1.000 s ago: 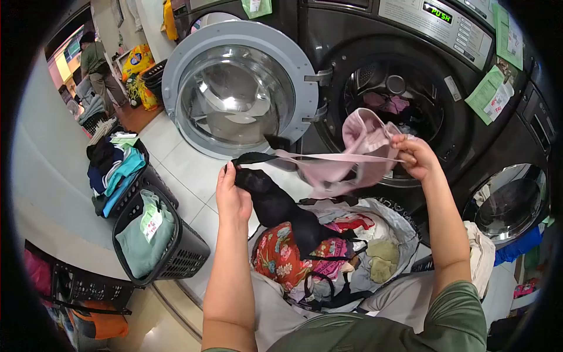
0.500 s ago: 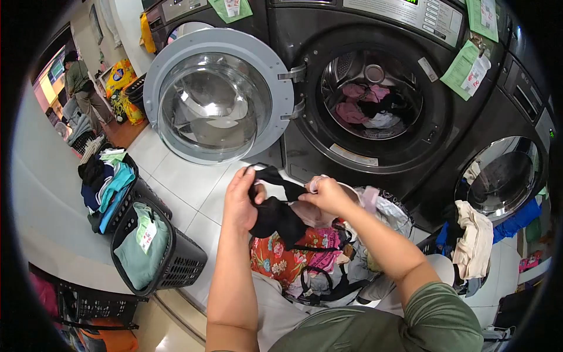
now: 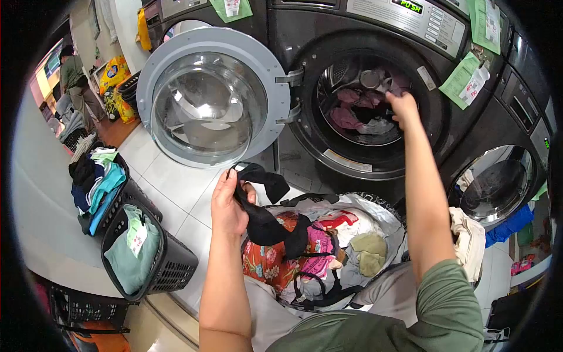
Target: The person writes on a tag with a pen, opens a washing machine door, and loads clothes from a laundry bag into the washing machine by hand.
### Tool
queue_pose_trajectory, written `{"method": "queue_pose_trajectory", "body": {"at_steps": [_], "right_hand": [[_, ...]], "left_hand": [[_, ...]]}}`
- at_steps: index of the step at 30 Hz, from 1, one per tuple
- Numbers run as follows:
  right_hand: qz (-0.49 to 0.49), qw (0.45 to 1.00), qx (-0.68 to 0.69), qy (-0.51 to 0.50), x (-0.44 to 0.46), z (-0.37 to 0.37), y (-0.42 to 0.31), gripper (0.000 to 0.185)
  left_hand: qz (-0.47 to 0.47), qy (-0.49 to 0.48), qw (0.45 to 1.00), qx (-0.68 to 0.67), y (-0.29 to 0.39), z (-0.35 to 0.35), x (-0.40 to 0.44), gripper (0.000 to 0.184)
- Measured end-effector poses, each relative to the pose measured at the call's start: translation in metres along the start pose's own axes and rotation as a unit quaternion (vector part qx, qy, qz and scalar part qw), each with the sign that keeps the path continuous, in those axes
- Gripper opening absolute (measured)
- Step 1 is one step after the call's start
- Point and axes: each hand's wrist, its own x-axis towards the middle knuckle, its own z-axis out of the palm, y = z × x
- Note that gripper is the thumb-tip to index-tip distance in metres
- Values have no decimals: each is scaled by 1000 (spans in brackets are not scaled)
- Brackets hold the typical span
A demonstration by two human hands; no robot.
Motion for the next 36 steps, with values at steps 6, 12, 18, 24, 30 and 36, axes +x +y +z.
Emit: {"method": "queue_pose_trajectory", "body": {"at_steps": [6, 12, 18, 24, 30, 36], "right_hand": [[-428, 776, -83, -455, -176, 117, 96, 101], [-224, 684, -220, -659, -301, 177, 175, 52], [-202, 842, -412, -284, -66, 69, 79, 43], [-422, 885, -169, 99, 27, 22, 51, 49], [-234, 725, -435, -479, -228, 167, 222, 30], [-323, 695, -445, -463, -271, 159, 261, 20]], "left_hand": [[9, -58, 995, -84, -13, 30, -3, 25], [100, 13, 995, 16, -2, 15, 4, 22], [-31, 86, 862, 498, 0, -25, 0, 25], [-55, 92, 832, 545, 4, -41, -1, 27], [-44, 64, 810, 581, 1, -50, 2, 27], [-57, 46, 812, 579, 9, -58, -8, 27]]}}
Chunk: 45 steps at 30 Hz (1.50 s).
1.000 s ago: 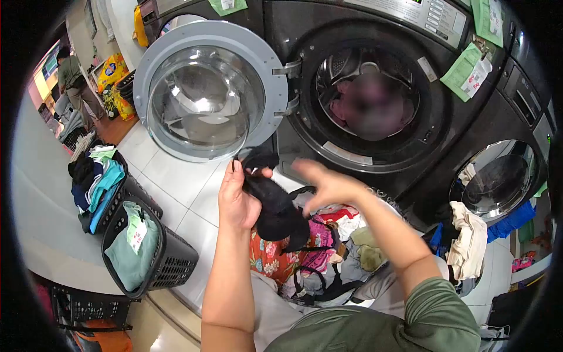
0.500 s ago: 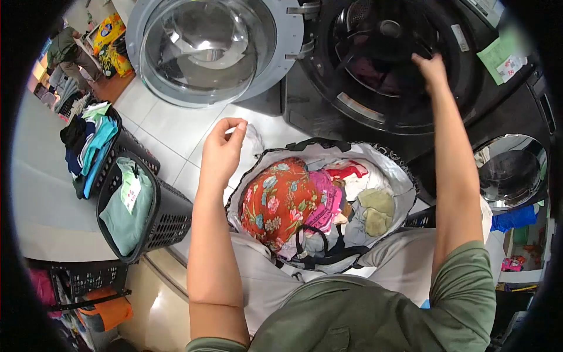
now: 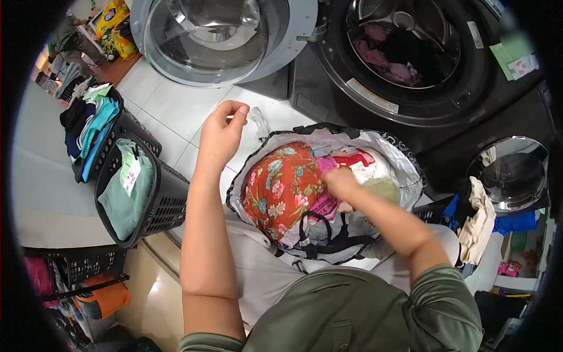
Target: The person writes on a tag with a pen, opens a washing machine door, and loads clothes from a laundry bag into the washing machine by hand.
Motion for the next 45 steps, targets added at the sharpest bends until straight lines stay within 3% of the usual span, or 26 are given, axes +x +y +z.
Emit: {"method": "queue_pose_trajectory", "body": {"at_steps": [3, 4, 5, 7, 9, 10, 11, 12, 15, 17, 18, 20, 22, 24, 26, 29, 30, 34, 37, 38, 39, 41, 42, 43, 44, 45], "right_hand": [[-55, 987, 96, 115, -17, -118, -8, 24], [-101, 949, 204, 218, -16, -144, -6, 23], [-68, 910, 372, 172, -31, -200, -19, 25], [-104, 820, 466, 317, -47, -274, -30, 26], [-112, 792, 456, 390, -52, -314, -33, 26], [-103, 829, 386, 390, -44, -316, -34, 27], [-121, 860, 342, 359, -26, -299, -27, 27], [-132, 892, 275, 334, -12, -277, -27, 28], [-67, 967, 237, 65, 17, -183, -51, 25], [-185, 949, 199, 162, 47, -76, -83, 56], [-182, 959, 193, 99, 44, -52, -107, 55], [-206, 973, 96, 47, 60, 16, -136, 46], [-197, 980, 34, 25, 63, 2, -148, 36], [-123, 988, 79, -43, 60, -44, -140, 31], [-123, 960, 191, 163, 56, -116, -115, 20], [-124, 873, 353, 314, 13, -242, -103, 19], [-156, 853, 373, 329, 8, -260, -100, 17], [-208, 679, 579, 401, -32, -325, -95, 17], [-398, 527, 654, 370, -46, -357, -54, 22], [-332, 475, 699, 420, -50, -361, -56, 13], [-395, 480, 675, 397, -56, -363, -53, 13], [-331, 634, 537, 448, -60, -346, -31, 30], [-263, 775, 385, 427, -57, -334, -33, 60], [-252, 815, 261, 452, -43, -310, -43, 85], [-259, 849, 261, 379, -28, -278, -48, 90], [-255, 834, 375, 314, -16, -244, -57, 84]], "left_hand": [[30, -68, 997, -32, 10, 5, 0, 31], [51, -110, 992, -44, 15, 10, -4, 35], [72, -150, 984, -56, 20, 15, -8, 38], [123, -219, 967, -31, 21, 42, -21, 53], [155, -240, 956, 61, 17, 65, -25, 60], [136, -243, 953, 123, 17, 68, -22, 59], [117, -242, 945, 186, 20, 68, -17, 58], [17, -204, 971, 124, 25, 62, -11, 52], [-28, -26, 992, -120, 27, 33, 4, 34], [-25, 43, 981, -188, 29, 27, 5, 27], [-22, 74, 972, -221, 30, 25, 6, 25], [8, 53, 992, -118, 22, 26, 9, 27], [26, 16, 999, -12, 20, 23, 10, 29], [44, -23, 994, -101, 24, 16, 7, 31], [84, -86, 962, -245, 32, 8, -3, 40], [93, -209, 966, -121, 33, 5, -16, 54], [25, -259, 959, -110, 52, 12, -22, 72], [21, -199, 979, 25, 37, 15, -10, 50], [21, -119, 992, -26, 22, 21, 8, 34], [-30, -77, 991, -105, 37, 22, 4, 34], [14, -68, 966, -247, 45, 21, 4, 36], [98, -49, 849, -517, 57, 24, 2, 40], [133, -98, 793, -586, 69, 23, -7, 44], [166, -146, 729, -648, 79, 24, -15, 49], [256, -198, 708, -628, 72, 27, -11, 51], [244, -171, 747, -595, 74, 31, -14, 51]]}}
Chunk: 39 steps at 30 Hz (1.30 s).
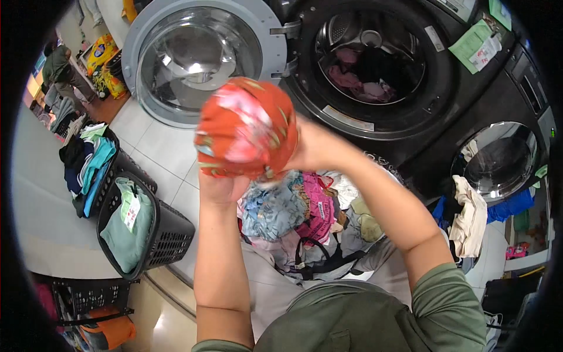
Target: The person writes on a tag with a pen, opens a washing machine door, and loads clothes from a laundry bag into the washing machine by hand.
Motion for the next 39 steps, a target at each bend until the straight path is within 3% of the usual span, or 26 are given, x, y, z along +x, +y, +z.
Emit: {"method": "queue_pose_trajectory", "body": {"at_steps": [1, 2, 3, 4, 6, 8, 9, 10, 11, 14, 15, 17, 18, 19, 20, 22, 23, 26, 28, 30, 32, 33, 34, 36, 38, 39], "right_hand": [[215, 968, 18, -129, 2, 11, -10, 75], [353, 915, 163, -110, 1, 19, -9, 60], [292, 939, 167, -80, -4, 22, 9, 53], [229, 957, 171, -51, -6, 19, 15, 47], [298, 916, 268, -9, 8, -29, 23, 20], [326, 907, 206, 171, 31, -99, 66, 19], [298, 876, 250, 287, 38, -144, 86, 26], [200, 860, 275, 382, 39, -181, 95, 24], [172, 920, -21, 352, 24, -244, 119, 25], [127, 782, -284, 539, 7, -234, 106, 54], [62, 858, -274, 430, 5, -198, 94, 44], [16, 895, -370, 250, -6, -95, 95, 22], [148, 955, -224, 126, -19, -33, 82, 24], [78, 978, -196, 10, -33, 14, 105, 23], [142, 973, -169, -66, -51, 68, 115, 31], [274, 941, -165, -107, -86, 146, 150, 64], [347, 912, -190, -107, -94, 161, 146, 50], [329, 899, -165, -237, -99, 144, 167, 28], [256, 934, -122, -216, -84, 95, 139, 15], [153, 979, -84, -107, -52, 43, 98, 13], [271, 962, 41, -18, -14, -2, 33, 13], [229, 973, 12, 1, -5, -8, 35, 15], [188, 982, -14, 20, -1, -8, 33, 17], [177, 949, -252, -72, -14, 27, 75, 27], [353, 887, -230, -190, -43, 84, 90, 45], [211, 921, -308, -114, -92, 139, 162, 46]], "left_hand": [[-4, 26, 998, 55, -1, 5, -1, 51], [-6, 53, 992, 113, -1, 7, -1, 51], [-58, 80, 995, -24, 0, -11, -3, 53], [-65, 91, 994, 22, 7, -17, -5, 53], [-79, 111, 984, 115, 17, -24, -8, 54], [-95, 151, 962, 206, 22, -18, -6, 48], [-114, 194, 950, 216, 23, -24, -8, 43], [-133, 236, 936, 225, 23, -32, -10, 37], [-135, 268, 931, 210, 24, -36, -12, 34], [-125, 342, 913, 183, 28, -50, -12, 26], [-119, 351, 910, 187, 25, -52, -10, 25], [-127, 356, 905, 197, 19, -51, -4, 22], [-138, 346, 904, 210, 14, -51, -3, 21], [-149, 335, 903, 223, 9, -51, -1, 21], [-159, 322, 903, 236, 4, -51, 1, 20], [-185, 305, 902, 245, -2, -49, 1, 18], [-192, 297, 903, 243, -2, -47, 0, 18], [-197, 281, 904, 257, 6, -50, -1, 18], [-193, 274, 900, 279, 8, -52, -2, 18], [-228, 223, 894, 314, 3, -51, 0, 21], [-281, 156, 878, 356, -5, -41, 1, 23], [-312, 159, 867, 355, -11, -34, 2, 25], [-303, 168, 877, 332, -18, -29, 1, 25], [-272, 182, 899, 289, -30, -30, 4, 25], [-273, 188, 900, 284, -35, -30, 5, 25], [-285, 190, 895, 285, -37, -28, 5, 25]]}}
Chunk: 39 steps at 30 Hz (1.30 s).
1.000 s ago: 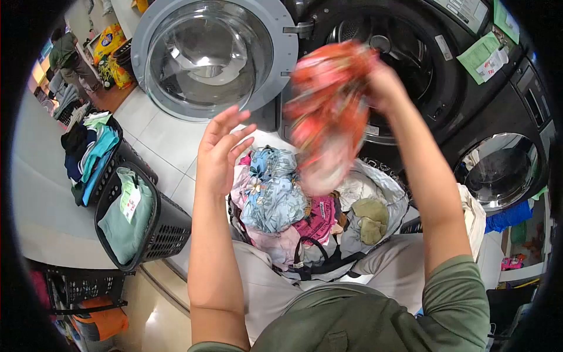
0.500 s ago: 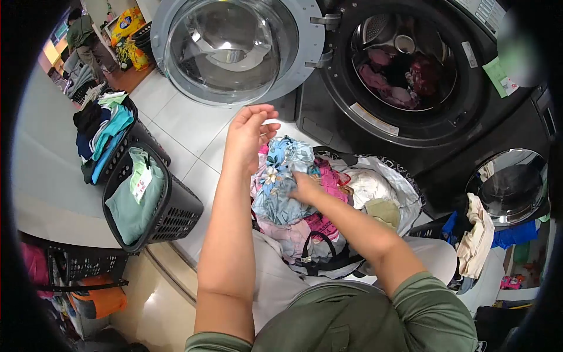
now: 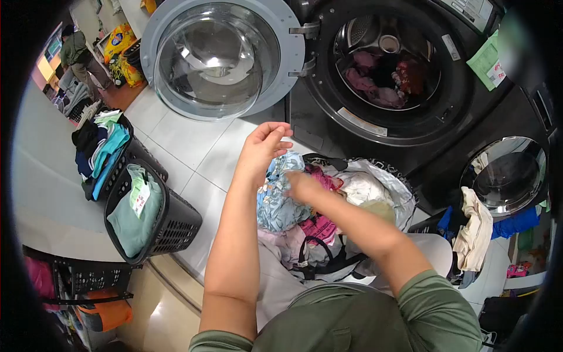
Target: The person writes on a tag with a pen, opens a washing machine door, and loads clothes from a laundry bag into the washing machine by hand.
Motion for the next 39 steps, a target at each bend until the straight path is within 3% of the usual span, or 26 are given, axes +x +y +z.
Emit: {"method": "queue_pose_trajectory", "body": {"at_steps": [3, 5, 6, 9, 11, 13, 14, 16, 17, 18, 19, 20, 21, 22, 23, 24, 25, 26, 28, 31, 33, 34, 35, 36, 37, 39], "right_hand": [[-4, 995, -28, -93, -18, 20, 2, 31], [59, 993, 90, -56, -14, -42, -6, 25], [-11, 986, 149, 72, -9, -69, 4, 20], [-2, 850, 516, 105, -9, -229, -20, 9], [-87, 792, 573, 195, -10, -285, -45, 10], [-159, 797, 574, 95, -15, -316, -60, 11], [-186, 794, 562, 137, -19, -336, -62, 20], [-258, 781, 516, 239, -20, -368, -61, 34], [-245, 733, 538, 336, -20, -359, -74, 13], [-248, 832, 383, 315, -20, -354, -58, 35], [-242, 902, 213, 285, -19, -341, -35, 64], [-187, 953, 153, 183, -23, -312, -29, 95], [-209, 965, 96, 123, -22, -275, -22, 101], [-81, 980, 180, -23, -25, -253, -24, 98], [-97, 972, 212, -19, -20, -226, -7, 87], [-18, 963, 236, -127, -10, -226, 14, 73], [96, 975, 184, -75, -6, -244, 27, 52], [181, 854, 486, 42, 13, -237, 71, 34], [101, 715, 615, 317, 26, -263, 136, 30], [115, 746, 332, 566, 33, -238, 173, 43], [127, 857, 376, 329, 33, -170, 128, 34], [36, 955, 218, 196, 21, -143, 90, 24], [29, 958, 273, 88, 21, -99, 73, 22], [118, 958, 259, -22, 16, -65, 43, 27], [-26, 982, 127, 135, 12, 1, 45, 26], [-9, 995, -5, 97, -7, 29, 21, 21]], "left_hand": [[-21, -26, 999, 28, 0, -5, -3, 26], [-17, -45, 997, 52, 3, -7, -7, 27], [-11, -51, 997, 61, 5, -10, -8, 35], [136, -131, 962, 197, -4, -15, -7, 52], [113, -143, 948, 260, -8, 4, -9, 64], [172, -144, 891, 394, -19, 15, -3, 62], [58, -133, 922, 359, -4, 21, -6, 51], [58, -31, 984, 167, -5, 20, 4, 45], [58, 24, 996, 68, -5, 19, 6, 42], [156, 8, 987, -43, -7, 18, 8, 39], [144, -5, 986, -86, -3, 20, 3, 41], [131, -18, 983, -128, 5, 23, -6, 43], [119, -32, 978, -171, 9, 25, -12, 45], [147, -100, 983, -46, 2, 11, -10, 53], [109, -74, 987, 88, 3, 10, -9, 55], [64, -44, 972, 221, 4, 6, -8, 57], [14, -12, 937, 349, 3, 1, -10, 58], [22, 9, 952, 304, 2, -4, -12, 55], [45, 48, 975, 210, 0, -10, -11, 49], [61, 80, 981, 168, 7, -16, -7, 35], [44, 81, 985, 148, 5, -17, -2, 31], [46, 77, 987, 132, 0, -15, 3, 29], [49, 73, 989, 116, -7, -14, 9, 27], [52, 71, 991, 101, -10, -13, 13, 26], [54, 62, 990, 113, -11, -11, 15, 25], [52, 40, 988, 141, -15, -4, 13, 24]]}}
